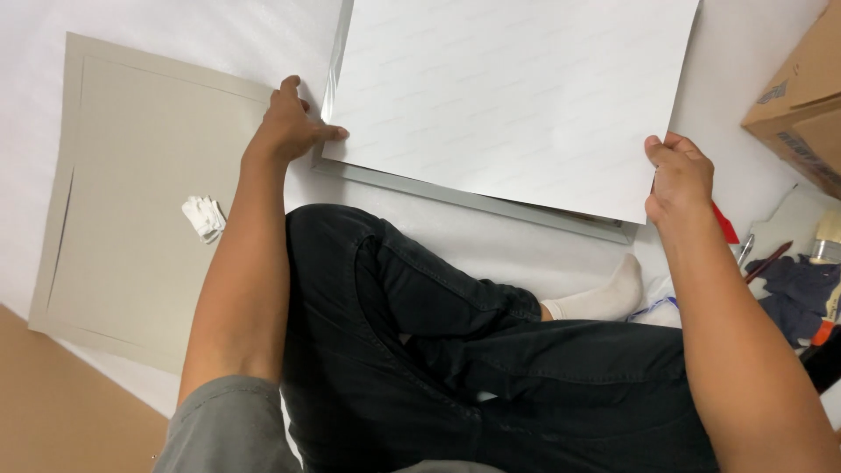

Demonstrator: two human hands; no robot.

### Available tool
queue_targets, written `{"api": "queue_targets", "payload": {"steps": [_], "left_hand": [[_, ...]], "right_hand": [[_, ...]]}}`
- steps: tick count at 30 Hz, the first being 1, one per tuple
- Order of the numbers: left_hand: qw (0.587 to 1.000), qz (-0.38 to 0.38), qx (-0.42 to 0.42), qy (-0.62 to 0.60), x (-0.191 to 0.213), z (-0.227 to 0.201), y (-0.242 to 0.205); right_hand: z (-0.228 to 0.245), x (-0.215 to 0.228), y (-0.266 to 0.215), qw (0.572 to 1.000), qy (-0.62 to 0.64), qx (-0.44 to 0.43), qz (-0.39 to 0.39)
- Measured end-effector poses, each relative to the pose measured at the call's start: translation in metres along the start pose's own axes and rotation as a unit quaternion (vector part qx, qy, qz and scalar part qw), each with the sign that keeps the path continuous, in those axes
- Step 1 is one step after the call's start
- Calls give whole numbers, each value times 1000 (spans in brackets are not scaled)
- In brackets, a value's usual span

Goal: Cleaning a metal frame and applying a white adhesive backing sheet to it, then trimming the edges.

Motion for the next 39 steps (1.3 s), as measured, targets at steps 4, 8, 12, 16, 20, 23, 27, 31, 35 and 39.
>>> {"api": "queue_targets", "payload": {"steps": [4,8,12,16,20,23,27,31,35,39], "left_hand": [[999,21,-1,28,-4,7,1],[999,28,-3,35,-5,6,1],[999,28,2,42,-6,9,1],[998,31,7,52,-5,5,-3],[995,98,8,14,3,-32,-30],[995,89,13,50,3,-41,-36],[993,39,10,110,-2,-19,-20],[988,3,-16,153,-7,2,-4],[990,4,-1,138,-7,-2,-7],[988,-2,-2,152,-9,3,-2]], "right_hand": [[-2,6,-2,1000,8,2,-28],[9,2,-19,999,-23,14,-45],[5,0,-15,997,-43,63,-19],[19,3,-26,989,-124,-32,74],[-23,32,-3,978,-181,-57,86],[-17,26,-19,954,-262,-121,88],[-18,20,-20,947,-303,-63,80],[-27,19,-11,917,-393,16,68],[-38,22,-3,900,-429,35,72],[-44,23,1,898,-432,29,77]]}}
Point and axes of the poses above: each hand's wrist, its own y-axis towards the middle knuckle, its own x-axis out of the back of the hand, z = x × y, the point moved 3 cm from there along y, towards the middle knuckle, and after that the axes turned 7 degrees about z, right-handed, at the moved point
